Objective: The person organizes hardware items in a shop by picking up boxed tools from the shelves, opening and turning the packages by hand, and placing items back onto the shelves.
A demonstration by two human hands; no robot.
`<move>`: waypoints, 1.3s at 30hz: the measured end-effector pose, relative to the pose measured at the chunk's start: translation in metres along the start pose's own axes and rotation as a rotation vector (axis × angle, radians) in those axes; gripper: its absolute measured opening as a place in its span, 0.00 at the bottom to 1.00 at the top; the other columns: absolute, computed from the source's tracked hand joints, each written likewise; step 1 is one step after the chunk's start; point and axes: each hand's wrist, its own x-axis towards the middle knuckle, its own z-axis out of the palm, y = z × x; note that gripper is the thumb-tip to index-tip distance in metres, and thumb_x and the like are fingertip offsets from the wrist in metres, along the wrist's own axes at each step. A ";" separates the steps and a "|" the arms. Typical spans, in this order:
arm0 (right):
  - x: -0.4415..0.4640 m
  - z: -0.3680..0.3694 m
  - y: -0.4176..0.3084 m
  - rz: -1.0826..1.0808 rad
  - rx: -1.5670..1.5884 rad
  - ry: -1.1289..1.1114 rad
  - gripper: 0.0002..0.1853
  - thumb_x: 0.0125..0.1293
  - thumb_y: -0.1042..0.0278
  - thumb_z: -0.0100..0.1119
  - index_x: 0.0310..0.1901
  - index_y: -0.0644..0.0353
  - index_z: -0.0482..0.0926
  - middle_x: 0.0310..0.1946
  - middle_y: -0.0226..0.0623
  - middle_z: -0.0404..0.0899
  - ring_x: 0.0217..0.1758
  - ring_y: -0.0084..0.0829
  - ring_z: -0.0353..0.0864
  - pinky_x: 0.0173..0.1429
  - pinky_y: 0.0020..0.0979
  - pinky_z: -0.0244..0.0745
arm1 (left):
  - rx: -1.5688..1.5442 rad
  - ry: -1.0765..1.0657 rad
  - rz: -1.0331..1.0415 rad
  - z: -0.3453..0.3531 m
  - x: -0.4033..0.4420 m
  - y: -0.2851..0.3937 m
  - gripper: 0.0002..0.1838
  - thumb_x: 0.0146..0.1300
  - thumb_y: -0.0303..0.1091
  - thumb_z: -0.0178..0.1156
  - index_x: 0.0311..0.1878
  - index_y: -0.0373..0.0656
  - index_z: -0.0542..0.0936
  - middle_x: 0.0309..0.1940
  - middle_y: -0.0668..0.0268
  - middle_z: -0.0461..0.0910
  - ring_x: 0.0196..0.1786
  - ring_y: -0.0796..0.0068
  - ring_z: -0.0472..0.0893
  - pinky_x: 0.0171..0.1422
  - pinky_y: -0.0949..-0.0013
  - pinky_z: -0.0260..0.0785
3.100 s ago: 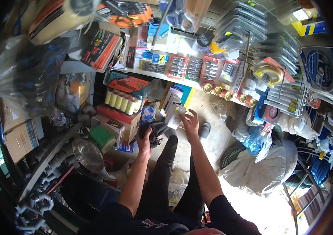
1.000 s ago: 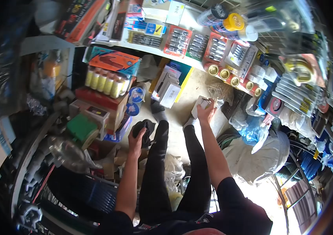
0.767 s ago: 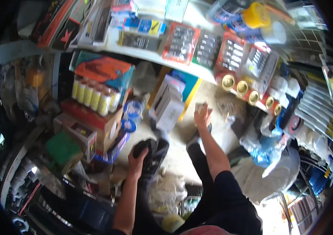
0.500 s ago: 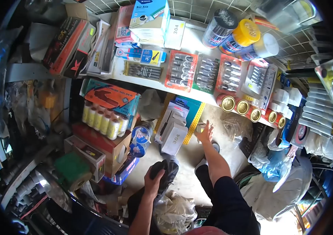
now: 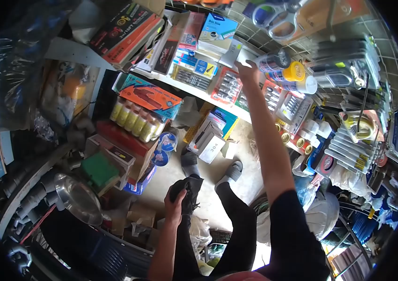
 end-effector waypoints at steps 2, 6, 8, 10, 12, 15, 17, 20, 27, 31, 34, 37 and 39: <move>0.065 0.040 0.018 0.123 -0.074 -0.012 0.41 0.54 0.46 0.77 0.63 0.67 0.77 0.45 0.42 0.87 0.47 0.34 0.86 0.52 0.34 0.79 | 0.004 0.016 0.013 -0.004 -0.010 0.014 0.19 0.66 0.32 0.71 0.58 0.38 0.81 0.50 0.67 0.84 0.51 0.77 0.81 0.59 0.72 0.72; 0.087 0.072 0.014 0.339 -0.172 0.069 0.47 0.50 0.42 0.80 0.66 0.66 0.73 0.51 0.47 0.84 0.51 0.38 0.85 0.54 0.41 0.80 | -0.045 0.014 -0.020 -0.024 -0.021 0.033 0.19 0.66 0.32 0.71 0.59 0.39 0.81 0.52 0.66 0.83 0.53 0.77 0.80 0.61 0.71 0.72; 0.083 0.080 0.010 0.363 -0.128 0.206 0.49 0.50 0.43 0.81 0.67 0.64 0.70 0.57 0.50 0.81 0.53 0.38 0.85 0.54 0.43 0.80 | -0.056 0.057 -0.020 -0.033 -0.025 0.038 0.20 0.66 0.32 0.71 0.59 0.39 0.81 0.53 0.66 0.83 0.54 0.76 0.81 0.62 0.70 0.72; 0.101 0.088 0.026 0.388 -0.010 0.203 0.49 0.51 0.44 0.81 0.68 0.64 0.69 0.55 0.49 0.82 0.52 0.38 0.85 0.54 0.42 0.79 | -0.065 0.101 -0.016 -0.039 -0.026 0.042 0.21 0.66 0.33 0.71 0.60 0.40 0.80 0.53 0.66 0.83 0.55 0.76 0.81 0.63 0.70 0.72; 0.100 0.084 0.030 0.423 0.106 0.207 0.49 0.52 0.45 0.81 0.68 0.64 0.68 0.54 0.48 0.83 0.52 0.39 0.86 0.55 0.42 0.79 | -0.050 0.132 -0.044 -0.047 -0.027 0.041 0.23 0.65 0.33 0.72 0.62 0.40 0.79 0.55 0.66 0.82 0.55 0.75 0.81 0.64 0.69 0.72; 0.075 0.040 -0.004 0.233 0.107 -0.056 0.37 0.52 0.55 0.81 0.62 0.63 0.78 0.46 0.39 0.84 0.44 0.32 0.85 0.47 0.36 0.80 | -0.021 0.130 -0.021 -0.039 -0.031 0.054 0.24 0.65 0.34 0.72 0.63 0.40 0.79 0.55 0.66 0.82 0.56 0.74 0.81 0.64 0.68 0.73; 0.062 0.030 -0.010 0.041 0.096 -0.013 0.30 0.50 0.56 0.81 0.54 0.62 0.85 0.44 0.36 0.85 0.41 0.28 0.83 0.42 0.34 0.77 | -0.002 0.134 -0.014 -0.026 -0.036 0.069 0.25 0.65 0.34 0.72 0.64 0.40 0.78 0.56 0.65 0.82 0.57 0.73 0.81 0.64 0.68 0.73; 0.021 -0.003 -0.033 0.106 0.378 -0.017 0.28 0.49 0.52 0.81 0.48 0.62 0.87 0.39 0.33 0.85 0.37 0.26 0.80 0.38 0.35 0.72 | -0.102 0.224 0.009 -0.021 -0.040 0.075 0.28 0.65 0.36 0.71 0.65 0.38 0.76 0.57 0.61 0.80 0.59 0.68 0.80 0.65 0.65 0.74; -0.177 -0.105 -0.022 -0.129 0.833 -0.426 0.24 0.79 0.59 0.51 0.68 0.63 0.67 0.60 0.37 0.75 0.62 0.29 0.75 0.68 0.35 0.70 | 0.279 -0.179 0.533 0.072 -0.038 0.173 0.23 0.69 0.34 0.63 0.63 0.31 0.78 0.58 0.59 0.81 0.56 0.72 0.80 0.63 0.68 0.71; -0.313 -0.151 -0.030 -0.236 0.619 -0.328 0.27 0.83 0.47 0.43 0.72 0.59 0.66 0.64 0.37 0.72 0.67 0.28 0.69 0.73 0.33 0.64 | 0.705 -0.499 1.108 0.184 -0.084 0.201 0.21 0.70 0.35 0.64 0.63 0.39 0.79 0.63 0.50 0.77 0.62 0.53 0.80 0.67 0.60 0.70; -0.344 -0.177 -0.019 0.104 1.478 -0.480 0.36 0.82 0.36 0.37 0.76 0.59 0.64 0.69 0.45 0.72 0.71 0.36 0.71 0.78 0.40 0.63 | 1.024 -0.525 1.291 0.204 -0.149 0.168 0.23 0.64 0.34 0.67 0.63 0.42 0.81 0.74 0.47 0.66 0.76 0.40 0.65 0.76 0.48 0.64; -0.338 -0.228 -0.017 0.062 1.505 -0.572 0.37 0.81 0.35 0.36 0.73 0.62 0.68 0.64 0.48 0.78 0.62 0.43 0.81 0.71 0.45 0.74 | 1.143 -0.681 1.241 0.184 -0.197 0.140 0.23 0.65 0.33 0.66 0.64 0.44 0.81 0.77 0.51 0.64 0.80 0.43 0.60 0.81 0.47 0.60; -0.360 -0.256 -0.036 0.282 1.269 -0.517 0.36 0.82 0.39 0.36 0.72 0.66 0.68 0.64 0.48 0.77 0.61 0.42 0.82 0.70 0.46 0.75 | 1.134 -0.687 1.245 0.179 -0.207 0.132 0.24 0.65 0.31 0.65 0.65 0.41 0.79 0.77 0.50 0.63 0.81 0.44 0.60 0.81 0.48 0.59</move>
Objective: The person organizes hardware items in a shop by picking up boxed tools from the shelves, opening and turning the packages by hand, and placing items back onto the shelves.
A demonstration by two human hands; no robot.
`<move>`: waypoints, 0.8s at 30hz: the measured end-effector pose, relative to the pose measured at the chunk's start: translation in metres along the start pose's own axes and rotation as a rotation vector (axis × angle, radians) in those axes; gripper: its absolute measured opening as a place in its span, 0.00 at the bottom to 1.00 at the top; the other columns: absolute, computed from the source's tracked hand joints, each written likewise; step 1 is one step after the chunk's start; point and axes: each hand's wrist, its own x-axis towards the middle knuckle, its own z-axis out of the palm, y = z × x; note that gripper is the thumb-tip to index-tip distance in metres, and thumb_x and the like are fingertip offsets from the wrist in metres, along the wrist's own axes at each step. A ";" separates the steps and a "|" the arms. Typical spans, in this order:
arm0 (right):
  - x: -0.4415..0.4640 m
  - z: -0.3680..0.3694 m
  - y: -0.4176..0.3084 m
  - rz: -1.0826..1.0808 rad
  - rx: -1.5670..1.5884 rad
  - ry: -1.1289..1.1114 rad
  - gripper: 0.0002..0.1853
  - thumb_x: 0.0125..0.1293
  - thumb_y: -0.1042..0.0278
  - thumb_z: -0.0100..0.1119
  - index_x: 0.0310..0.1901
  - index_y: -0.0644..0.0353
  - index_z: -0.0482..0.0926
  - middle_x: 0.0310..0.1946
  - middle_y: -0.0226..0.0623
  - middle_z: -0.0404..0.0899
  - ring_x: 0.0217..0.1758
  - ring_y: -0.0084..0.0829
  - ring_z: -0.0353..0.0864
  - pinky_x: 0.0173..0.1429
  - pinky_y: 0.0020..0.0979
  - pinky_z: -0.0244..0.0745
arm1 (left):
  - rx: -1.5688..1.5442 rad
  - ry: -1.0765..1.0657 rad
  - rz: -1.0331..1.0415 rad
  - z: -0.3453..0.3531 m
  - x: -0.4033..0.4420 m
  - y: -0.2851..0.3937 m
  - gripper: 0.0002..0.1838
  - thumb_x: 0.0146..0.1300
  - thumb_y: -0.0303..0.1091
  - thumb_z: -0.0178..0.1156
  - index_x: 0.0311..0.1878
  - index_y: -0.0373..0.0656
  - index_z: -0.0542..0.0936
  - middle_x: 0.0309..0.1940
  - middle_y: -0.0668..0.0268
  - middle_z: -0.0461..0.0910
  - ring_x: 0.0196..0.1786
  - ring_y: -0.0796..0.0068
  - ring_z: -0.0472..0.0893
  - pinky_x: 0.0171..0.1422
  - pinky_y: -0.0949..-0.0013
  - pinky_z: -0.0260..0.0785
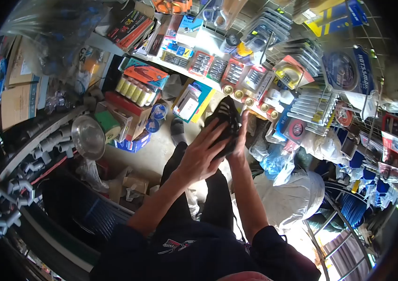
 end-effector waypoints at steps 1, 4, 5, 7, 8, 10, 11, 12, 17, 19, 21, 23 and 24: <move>-0.017 0.015 -0.001 -0.153 -0.320 -0.021 0.36 0.83 0.39 0.36 0.73 0.66 0.67 0.64 0.48 0.77 0.60 0.42 0.82 0.69 0.46 0.76 | -0.072 0.147 -0.031 0.000 0.008 0.006 0.24 0.66 0.32 0.64 0.66 0.39 0.78 0.77 0.48 0.63 0.80 0.43 0.61 0.81 0.50 0.60; -0.056 0.039 -0.001 -0.124 -0.374 -0.033 0.33 0.80 0.44 0.45 0.73 0.63 0.64 0.60 0.43 0.76 0.58 0.33 0.80 0.66 0.38 0.76 | -0.390 0.573 -0.204 -0.003 0.055 0.006 0.21 0.76 0.37 0.58 0.64 0.32 0.76 0.65 0.47 0.76 0.66 0.55 0.79 0.69 0.63 0.70; -0.068 0.047 -0.012 -0.039 -0.333 -0.062 0.32 0.78 0.49 0.52 0.73 0.62 0.63 0.58 0.41 0.76 0.58 0.30 0.78 0.67 0.35 0.74 | -0.716 0.508 -0.394 -0.008 0.057 0.007 0.20 0.77 0.39 0.58 0.62 0.32 0.77 0.58 0.53 0.80 0.58 0.64 0.80 0.63 0.66 0.72; -0.055 0.047 -0.023 -0.269 -0.500 0.012 0.33 0.71 0.59 0.64 0.72 0.62 0.62 0.57 0.38 0.75 0.53 0.30 0.78 0.61 0.35 0.75 | -1.168 0.481 -0.621 -0.006 0.050 0.015 0.20 0.79 0.44 0.58 0.58 0.35 0.80 0.41 0.69 0.83 0.44 0.82 0.79 0.50 0.73 0.74; -0.049 0.049 -0.033 -0.281 -0.463 0.086 0.30 0.72 0.58 0.62 0.69 0.63 0.65 0.55 0.38 0.76 0.50 0.29 0.79 0.58 0.34 0.75 | -1.123 0.470 -0.597 0.010 0.038 0.021 0.18 0.79 0.40 0.58 0.60 0.35 0.79 0.44 0.68 0.83 0.45 0.80 0.79 0.52 0.72 0.74; -0.035 0.043 -0.053 -0.325 -0.491 0.078 0.26 0.73 0.58 0.58 0.66 0.64 0.69 0.51 0.37 0.78 0.50 0.29 0.79 0.57 0.32 0.74 | -0.586 0.553 -0.383 0.032 0.014 0.048 0.18 0.78 0.36 0.58 0.64 0.35 0.77 0.45 0.68 0.82 0.47 0.81 0.78 0.52 0.72 0.73; -0.035 0.038 -0.058 -0.308 -0.513 0.086 0.23 0.73 0.57 0.54 0.62 0.64 0.72 0.47 0.36 0.79 0.47 0.28 0.79 0.54 0.31 0.74 | -0.665 0.517 -0.393 0.038 0.004 0.050 0.18 0.78 0.34 0.59 0.65 0.35 0.76 0.46 0.67 0.82 0.48 0.81 0.78 0.53 0.73 0.72; -0.037 0.029 -0.059 -0.253 -0.498 0.077 0.23 0.71 0.55 0.55 0.60 0.64 0.75 0.46 0.35 0.80 0.46 0.27 0.80 0.53 0.29 0.74 | -0.742 0.483 -0.408 0.041 -0.003 0.050 0.19 0.77 0.32 0.59 0.66 0.35 0.75 0.48 0.67 0.81 0.49 0.81 0.78 0.54 0.73 0.71; -0.064 0.011 -0.039 -0.113 -0.410 -0.113 0.29 0.76 0.53 0.50 0.70 0.67 0.70 0.60 0.40 0.79 0.63 0.31 0.78 0.70 0.33 0.70 | -1.574 0.468 -0.717 0.022 0.032 0.019 0.20 0.74 0.37 0.64 0.63 0.38 0.78 0.48 0.68 0.83 0.47 0.81 0.80 0.52 0.72 0.74; -0.054 0.011 -0.043 -0.238 -0.481 -0.086 0.29 0.79 0.54 0.47 0.72 0.68 0.66 0.63 0.41 0.77 0.66 0.32 0.76 0.73 0.34 0.66 | -1.522 0.504 -0.686 0.032 0.031 0.033 0.19 0.73 0.36 0.65 0.62 0.38 0.78 0.47 0.67 0.83 0.47 0.81 0.80 0.52 0.72 0.74; -0.048 0.036 -0.048 -0.391 -0.702 -0.149 0.34 0.82 0.56 0.42 0.79 0.70 0.52 0.74 0.51 0.64 0.76 0.38 0.65 0.79 0.37 0.55 | -1.340 0.597 -0.572 0.036 0.023 0.043 0.18 0.70 0.33 0.68 0.59 0.37 0.80 0.45 0.67 0.84 0.47 0.82 0.81 0.53 0.74 0.74; -0.058 0.054 -0.043 -0.592 -1.019 0.001 0.36 0.82 0.54 0.44 0.79 0.72 0.49 0.74 0.54 0.63 0.75 0.40 0.65 0.79 0.38 0.54 | -1.169 0.592 -0.557 0.028 0.015 0.036 0.17 0.70 0.32 0.68 0.58 0.37 0.80 0.45 0.67 0.84 0.47 0.82 0.81 0.53 0.74 0.74; -0.066 0.057 -0.041 -0.524 -1.033 -0.046 0.36 0.80 0.56 0.50 0.78 0.73 0.51 0.73 0.55 0.64 0.74 0.39 0.65 0.78 0.39 0.56 | -1.003 0.577 -0.543 0.023 0.015 0.034 0.16 0.70 0.31 0.68 0.57 0.36 0.80 0.45 0.67 0.84 0.48 0.82 0.81 0.54 0.75 0.74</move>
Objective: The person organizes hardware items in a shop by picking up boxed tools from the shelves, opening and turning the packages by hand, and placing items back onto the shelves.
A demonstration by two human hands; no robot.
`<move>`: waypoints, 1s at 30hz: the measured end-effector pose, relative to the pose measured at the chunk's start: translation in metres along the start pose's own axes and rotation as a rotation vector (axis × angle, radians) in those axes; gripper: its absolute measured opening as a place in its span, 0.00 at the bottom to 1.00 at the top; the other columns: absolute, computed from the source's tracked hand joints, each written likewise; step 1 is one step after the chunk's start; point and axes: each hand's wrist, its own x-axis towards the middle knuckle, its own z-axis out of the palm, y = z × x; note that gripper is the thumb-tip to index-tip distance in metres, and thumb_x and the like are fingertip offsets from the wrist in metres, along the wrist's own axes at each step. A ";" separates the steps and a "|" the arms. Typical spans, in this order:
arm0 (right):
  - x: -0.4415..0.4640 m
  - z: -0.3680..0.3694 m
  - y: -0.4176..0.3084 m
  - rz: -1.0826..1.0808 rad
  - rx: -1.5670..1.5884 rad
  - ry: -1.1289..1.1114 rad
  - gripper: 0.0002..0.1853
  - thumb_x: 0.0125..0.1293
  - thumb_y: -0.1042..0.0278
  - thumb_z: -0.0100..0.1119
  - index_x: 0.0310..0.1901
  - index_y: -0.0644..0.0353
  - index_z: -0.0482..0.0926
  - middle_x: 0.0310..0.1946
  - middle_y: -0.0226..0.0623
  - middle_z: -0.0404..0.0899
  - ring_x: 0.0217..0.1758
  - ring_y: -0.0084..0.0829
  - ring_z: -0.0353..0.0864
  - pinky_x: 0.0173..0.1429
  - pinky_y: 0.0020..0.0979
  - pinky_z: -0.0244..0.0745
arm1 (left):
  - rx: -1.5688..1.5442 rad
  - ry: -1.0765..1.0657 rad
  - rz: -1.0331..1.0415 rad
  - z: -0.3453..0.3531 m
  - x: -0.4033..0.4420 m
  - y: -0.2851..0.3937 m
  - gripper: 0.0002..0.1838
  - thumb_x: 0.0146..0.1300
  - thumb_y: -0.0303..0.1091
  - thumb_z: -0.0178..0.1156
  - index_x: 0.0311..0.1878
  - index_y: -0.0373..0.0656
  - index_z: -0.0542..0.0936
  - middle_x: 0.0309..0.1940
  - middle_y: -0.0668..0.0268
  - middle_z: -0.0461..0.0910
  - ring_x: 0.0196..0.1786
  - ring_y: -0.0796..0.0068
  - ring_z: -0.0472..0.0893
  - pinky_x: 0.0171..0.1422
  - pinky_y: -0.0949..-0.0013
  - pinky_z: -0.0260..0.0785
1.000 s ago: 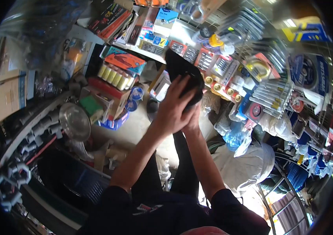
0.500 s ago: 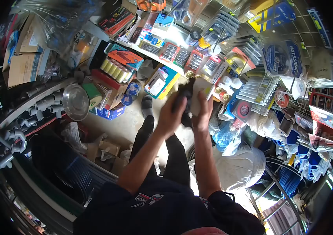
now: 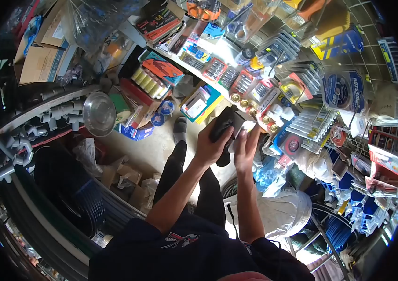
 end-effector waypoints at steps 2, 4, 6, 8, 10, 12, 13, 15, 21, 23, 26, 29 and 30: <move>-0.010 0.006 0.003 0.033 -0.037 0.011 0.35 0.77 0.60 0.60 0.74 0.72 0.58 0.67 0.52 0.70 0.68 0.36 0.71 0.73 0.38 0.63 | -0.008 0.030 0.094 0.003 0.001 0.002 0.15 0.72 0.32 0.66 0.57 0.36 0.80 0.43 0.68 0.84 0.47 0.83 0.80 0.54 0.74 0.74; -0.006 0.011 0.000 0.008 -0.051 0.123 0.31 0.75 0.60 0.65 0.70 0.68 0.63 0.56 0.46 0.80 0.58 0.32 0.78 0.64 0.34 0.72 | -0.099 -0.033 -0.128 0.000 -0.002 0.002 0.16 0.73 0.33 0.64 0.59 0.35 0.79 0.45 0.66 0.84 0.48 0.82 0.80 0.56 0.73 0.74; 0.010 -0.004 0.018 0.090 0.086 0.144 0.25 0.79 0.53 0.55 0.63 0.67 0.71 0.51 0.40 0.82 0.50 0.29 0.80 0.56 0.31 0.75 | -0.075 -0.137 -0.073 0.000 -0.012 -0.007 0.24 0.74 0.34 0.64 0.68 0.35 0.75 0.53 0.64 0.84 0.55 0.81 0.79 0.61 0.72 0.72; 0.008 -0.007 0.026 0.226 0.393 0.181 0.26 0.80 0.50 0.49 0.63 0.67 0.72 0.51 0.40 0.82 0.49 0.29 0.81 0.56 0.32 0.75 | -0.069 -0.196 -0.028 -0.004 -0.015 -0.004 0.24 0.74 0.34 0.64 0.69 0.35 0.74 0.54 0.64 0.84 0.57 0.81 0.79 0.63 0.72 0.71; -0.004 0.010 0.011 0.193 0.445 0.046 0.31 0.79 0.48 0.50 0.70 0.68 0.69 0.56 0.42 0.80 0.56 0.31 0.80 0.62 0.34 0.74 | -0.076 -0.166 -0.078 -0.013 0.004 0.001 0.24 0.74 0.35 0.64 0.68 0.34 0.75 0.53 0.64 0.84 0.57 0.81 0.78 0.64 0.72 0.71; -0.011 0.021 0.017 0.208 0.510 0.073 0.33 0.79 0.47 0.51 0.71 0.68 0.67 0.59 0.42 0.78 0.60 0.32 0.78 0.64 0.34 0.74 | -0.301 -0.147 -0.224 -0.019 0.026 0.005 0.20 0.75 0.40 0.62 0.62 0.35 0.79 0.48 0.67 0.84 0.49 0.82 0.81 0.56 0.74 0.74; -0.007 0.024 0.016 0.238 0.558 0.131 0.33 0.78 0.45 0.51 0.69 0.68 0.69 0.56 0.43 0.80 0.57 0.34 0.81 0.62 0.35 0.76 | -0.350 -0.126 -0.246 -0.014 0.023 0.006 0.18 0.75 0.41 0.62 0.59 0.36 0.80 0.44 0.69 0.84 0.43 0.84 0.81 0.49 0.75 0.73; 0.010 0.011 0.012 0.305 0.617 0.133 0.33 0.78 0.44 0.50 0.68 0.67 0.70 0.53 0.43 0.82 0.54 0.35 0.82 0.60 0.36 0.77 | -0.294 -0.096 -0.259 -0.005 0.001 -0.006 0.18 0.76 0.40 0.62 0.59 0.37 0.81 0.41 0.71 0.84 0.41 0.86 0.78 0.47 0.76 0.72; 0.027 -0.004 0.037 0.476 0.709 0.454 0.27 0.76 0.42 0.53 0.62 0.58 0.72 0.49 0.41 0.80 0.50 0.41 0.84 0.56 0.48 0.81 | 0.251 -0.427 -0.290 -0.054 -0.062 -0.015 0.13 0.74 0.37 0.64 0.54 0.39 0.84 0.31 0.73 0.81 0.33 0.87 0.73 0.36 0.73 0.68; 0.018 -0.025 0.102 0.447 0.465 0.461 0.23 0.72 0.49 0.63 0.57 0.58 0.74 0.45 0.35 0.80 0.44 0.33 0.82 0.48 0.38 0.78 | 0.223 -0.390 -0.409 -0.081 -0.069 -0.038 0.14 0.73 0.37 0.65 0.54 0.38 0.84 0.32 0.71 0.83 0.34 0.86 0.75 0.39 0.72 0.70; -0.005 -0.042 0.219 0.547 0.065 0.416 0.21 0.67 0.53 0.72 0.50 0.58 0.76 0.37 0.30 0.79 0.35 0.24 0.76 0.38 0.31 0.71 | 0.427 -0.161 -0.369 -0.144 -0.074 -0.106 0.13 0.73 0.35 0.64 0.52 0.37 0.84 0.31 0.67 0.83 0.36 0.83 0.78 0.42 0.70 0.73; -0.015 -0.026 0.342 0.741 -0.230 0.429 0.35 0.55 0.56 0.79 0.59 0.66 0.73 0.47 0.42 0.82 0.47 0.33 0.82 0.52 0.36 0.77 | 0.579 -0.017 -0.480 -0.197 -0.070 -0.155 0.13 0.71 0.36 0.65 0.51 0.36 0.84 0.33 0.64 0.85 0.37 0.80 0.81 0.43 0.69 0.74; -0.016 -0.016 0.379 0.826 -0.330 0.439 0.40 0.51 0.57 0.79 0.62 0.67 0.72 0.49 0.48 0.83 0.49 0.40 0.84 0.56 0.40 0.79 | 0.587 0.024 -0.498 -0.214 -0.071 -0.181 0.14 0.71 0.37 0.66 0.51 0.36 0.84 0.34 0.63 0.85 0.37 0.79 0.81 0.44 0.68 0.74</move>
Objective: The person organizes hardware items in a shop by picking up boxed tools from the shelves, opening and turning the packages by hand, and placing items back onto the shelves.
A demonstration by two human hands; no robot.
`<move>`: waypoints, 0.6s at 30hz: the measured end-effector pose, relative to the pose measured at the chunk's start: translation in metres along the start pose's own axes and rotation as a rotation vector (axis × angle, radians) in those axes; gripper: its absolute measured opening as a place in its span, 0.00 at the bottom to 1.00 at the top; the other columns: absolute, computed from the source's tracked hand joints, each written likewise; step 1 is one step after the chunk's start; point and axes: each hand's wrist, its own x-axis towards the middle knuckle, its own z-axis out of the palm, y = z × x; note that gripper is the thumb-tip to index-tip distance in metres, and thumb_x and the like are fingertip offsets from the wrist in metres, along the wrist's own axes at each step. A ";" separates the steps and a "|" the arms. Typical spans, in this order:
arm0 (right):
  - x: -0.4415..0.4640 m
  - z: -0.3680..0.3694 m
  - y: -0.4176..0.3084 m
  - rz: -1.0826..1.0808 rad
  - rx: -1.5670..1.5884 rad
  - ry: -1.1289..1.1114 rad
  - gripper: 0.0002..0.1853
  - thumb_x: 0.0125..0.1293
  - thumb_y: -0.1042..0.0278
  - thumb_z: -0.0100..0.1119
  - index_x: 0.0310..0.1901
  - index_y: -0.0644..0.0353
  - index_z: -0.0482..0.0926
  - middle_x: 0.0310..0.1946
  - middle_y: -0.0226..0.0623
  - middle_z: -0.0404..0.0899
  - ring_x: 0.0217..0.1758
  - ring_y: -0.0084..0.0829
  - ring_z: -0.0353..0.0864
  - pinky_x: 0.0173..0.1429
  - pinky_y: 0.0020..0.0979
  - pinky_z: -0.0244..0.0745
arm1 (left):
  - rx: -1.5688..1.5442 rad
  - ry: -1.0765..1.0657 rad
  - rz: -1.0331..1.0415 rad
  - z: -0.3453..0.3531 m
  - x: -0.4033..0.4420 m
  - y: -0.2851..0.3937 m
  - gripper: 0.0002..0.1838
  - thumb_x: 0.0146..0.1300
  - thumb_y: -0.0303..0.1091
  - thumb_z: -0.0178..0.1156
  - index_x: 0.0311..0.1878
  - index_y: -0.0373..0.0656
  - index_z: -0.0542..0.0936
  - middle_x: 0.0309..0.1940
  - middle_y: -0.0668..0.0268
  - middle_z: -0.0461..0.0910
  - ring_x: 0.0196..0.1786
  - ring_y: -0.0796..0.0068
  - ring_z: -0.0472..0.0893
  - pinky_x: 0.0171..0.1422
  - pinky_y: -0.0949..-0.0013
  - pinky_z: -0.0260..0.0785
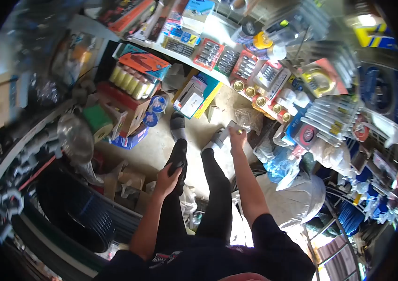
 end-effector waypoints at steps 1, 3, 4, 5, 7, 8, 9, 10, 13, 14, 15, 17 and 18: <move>0.022 0.023 0.025 0.020 -0.032 -0.019 0.43 0.50 0.56 0.81 0.63 0.69 0.70 0.52 0.51 0.83 0.54 0.42 0.83 0.59 0.42 0.78 | 0.001 -0.010 -0.016 0.001 0.009 -0.004 0.15 0.70 0.37 0.66 0.51 0.35 0.84 0.35 0.62 0.85 0.38 0.78 0.81 0.46 0.68 0.74; 0.067 0.074 0.073 0.025 -0.192 -0.005 0.47 0.48 0.53 0.82 0.64 0.71 0.69 0.54 0.57 0.82 0.60 0.51 0.82 0.63 0.47 0.77 | -0.025 -0.040 -0.078 -0.001 0.028 -0.018 0.17 0.70 0.39 0.67 0.51 0.33 0.83 0.38 0.62 0.86 0.42 0.78 0.82 0.49 0.67 0.75; 0.087 0.096 0.090 0.044 -0.185 -0.006 0.47 0.48 0.53 0.82 0.64 0.71 0.69 0.54 0.57 0.82 0.60 0.51 0.82 0.63 0.47 0.77 | 0.029 -0.022 -0.088 -0.001 0.035 -0.021 0.16 0.70 0.38 0.67 0.51 0.33 0.83 0.38 0.63 0.86 0.42 0.79 0.81 0.49 0.69 0.74; 0.109 0.117 0.106 -0.011 -0.257 -0.014 0.47 0.47 0.51 0.82 0.63 0.71 0.69 0.53 0.58 0.82 0.59 0.52 0.82 0.63 0.48 0.76 | 0.037 -0.014 -0.085 0.000 0.045 -0.029 0.16 0.70 0.38 0.67 0.51 0.33 0.83 0.38 0.63 0.86 0.42 0.80 0.81 0.49 0.69 0.74; 0.142 0.152 0.135 -0.088 -0.316 -0.013 0.47 0.46 0.48 0.82 0.62 0.70 0.70 0.52 0.60 0.82 0.58 0.56 0.83 0.63 0.49 0.76 | 0.056 -0.009 -0.104 0.002 0.059 -0.051 0.16 0.70 0.37 0.67 0.51 0.33 0.83 0.38 0.64 0.86 0.42 0.80 0.81 0.49 0.70 0.74; 0.157 0.166 0.144 -0.114 -0.299 0.002 0.47 0.45 0.47 0.82 0.61 0.70 0.70 0.51 0.61 0.83 0.57 0.57 0.83 0.62 0.50 0.76 | 0.034 -0.007 -0.146 0.003 0.066 -0.060 0.16 0.70 0.37 0.67 0.51 0.33 0.83 0.38 0.64 0.86 0.42 0.80 0.81 0.49 0.70 0.74; 0.167 0.179 0.153 -0.127 -0.322 0.023 0.47 0.46 0.46 0.81 0.60 0.69 0.70 0.51 0.60 0.83 0.56 0.57 0.83 0.61 0.50 0.76 | 0.012 -0.002 -0.191 0.004 0.070 -0.069 0.15 0.70 0.36 0.67 0.51 0.32 0.83 0.38 0.63 0.86 0.43 0.81 0.80 0.49 0.71 0.74; 0.174 0.186 0.156 -0.114 -0.356 -0.011 0.47 0.46 0.43 0.81 0.60 0.69 0.70 0.51 0.60 0.83 0.57 0.57 0.83 0.61 0.51 0.76 | 0.021 -0.004 -0.209 0.005 0.074 -0.076 0.15 0.70 0.36 0.67 0.51 0.32 0.83 0.38 0.63 0.86 0.43 0.81 0.80 0.49 0.71 0.74; 0.164 0.187 0.141 -0.067 -0.375 -0.011 0.48 0.44 0.43 0.82 0.60 0.69 0.70 0.52 0.61 0.82 0.58 0.58 0.82 0.63 0.50 0.75 | -0.069 -0.026 -0.223 0.017 0.084 -0.081 0.13 0.71 0.35 0.66 0.50 0.33 0.83 0.37 0.66 0.86 0.42 0.83 0.79 0.49 0.72 0.73; 0.159 0.185 0.136 -0.098 -0.377 -0.022 0.52 0.44 0.41 0.82 0.63 0.69 0.69 0.54 0.61 0.81 0.60 0.58 0.81 0.64 0.50 0.74 | -0.069 -0.027 -0.218 0.020 0.085 -0.077 0.13 0.71 0.35 0.66 0.50 0.33 0.83 0.37 0.66 0.86 0.42 0.83 0.79 0.49 0.72 0.73; 0.157 0.185 0.137 -0.131 -0.373 -0.035 0.55 0.43 0.38 0.82 0.65 0.70 0.68 0.57 0.61 0.81 0.62 0.57 0.80 0.66 0.49 0.73 | -0.061 -0.047 -0.233 0.022 0.085 -0.070 0.13 0.71 0.35 0.67 0.49 0.33 0.83 0.36 0.66 0.85 0.42 0.82 0.79 0.49 0.72 0.73; 0.149 0.177 0.135 -0.108 -0.366 -0.042 0.58 0.42 0.36 0.82 0.67 0.70 0.66 0.59 0.62 0.79 0.64 0.57 0.79 0.68 0.48 0.72 | -0.068 -0.071 -0.204 0.024 0.085 -0.063 0.14 0.71 0.36 0.67 0.51 0.35 0.82 0.39 0.67 0.84 0.42 0.81 0.79 0.49 0.72 0.74; 0.146 0.171 0.134 -0.077 -0.372 -0.049 0.62 0.41 0.34 0.82 0.69 0.70 0.65 0.61 0.62 0.78 0.66 0.57 0.78 0.70 0.47 0.72 | -0.066 -0.070 -0.181 0.023 0.085 -0.061 0.14 0.71 0.36 0.67 0.51 0.35 0.82 0.39 0.67 0.84 0.42 0.81 0.79 0.49 0.72 0.74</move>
